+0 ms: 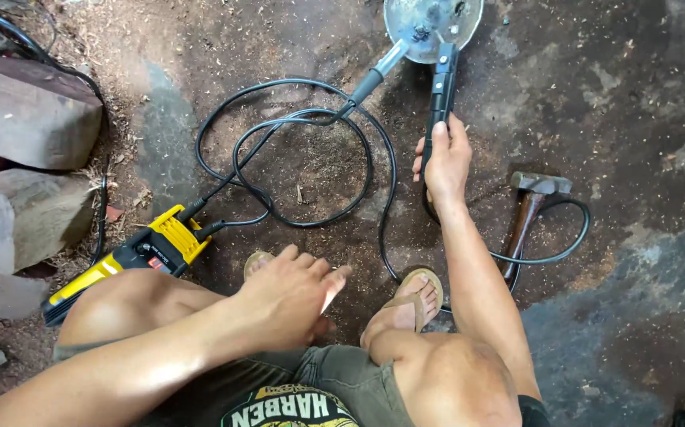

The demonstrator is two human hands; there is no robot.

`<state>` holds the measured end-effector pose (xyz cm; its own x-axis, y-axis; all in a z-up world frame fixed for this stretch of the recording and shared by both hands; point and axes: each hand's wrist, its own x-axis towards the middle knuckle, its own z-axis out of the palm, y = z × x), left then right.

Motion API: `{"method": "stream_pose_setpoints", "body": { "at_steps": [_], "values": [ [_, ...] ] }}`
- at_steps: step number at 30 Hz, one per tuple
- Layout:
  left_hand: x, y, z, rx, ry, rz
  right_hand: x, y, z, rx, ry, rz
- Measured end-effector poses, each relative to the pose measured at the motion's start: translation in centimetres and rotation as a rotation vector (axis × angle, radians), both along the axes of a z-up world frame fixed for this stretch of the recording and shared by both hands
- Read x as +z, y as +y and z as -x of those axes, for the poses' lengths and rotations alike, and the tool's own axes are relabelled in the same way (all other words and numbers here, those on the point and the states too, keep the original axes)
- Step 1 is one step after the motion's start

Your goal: Welding metal components using an arc welder in a workshop setting.

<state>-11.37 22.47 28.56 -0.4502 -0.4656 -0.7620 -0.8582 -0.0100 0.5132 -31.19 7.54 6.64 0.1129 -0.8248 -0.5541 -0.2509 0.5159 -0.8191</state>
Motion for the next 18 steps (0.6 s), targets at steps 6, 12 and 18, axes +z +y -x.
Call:
{"method": "stream_pose_setpoints", "body": {
  "at_steps": [6,12,18],
  "values": [
    [-1.2,0.9,0.0,-0.044,0.085,0.061,-1.1,0.3,-0.7,-0.003,0.007,-0.023],
    [-0.5,1.1,-0.5,-0.024,0.08,0.088,-1.4,0.2,-0.9,0.028,-0.005,-0.004],
    [-0.6,1.3,-0.2,-0.002,0.081,0.102,-1.4,-0.2,-1.1,-0.002,0.01,-0.018]
  ]
}}
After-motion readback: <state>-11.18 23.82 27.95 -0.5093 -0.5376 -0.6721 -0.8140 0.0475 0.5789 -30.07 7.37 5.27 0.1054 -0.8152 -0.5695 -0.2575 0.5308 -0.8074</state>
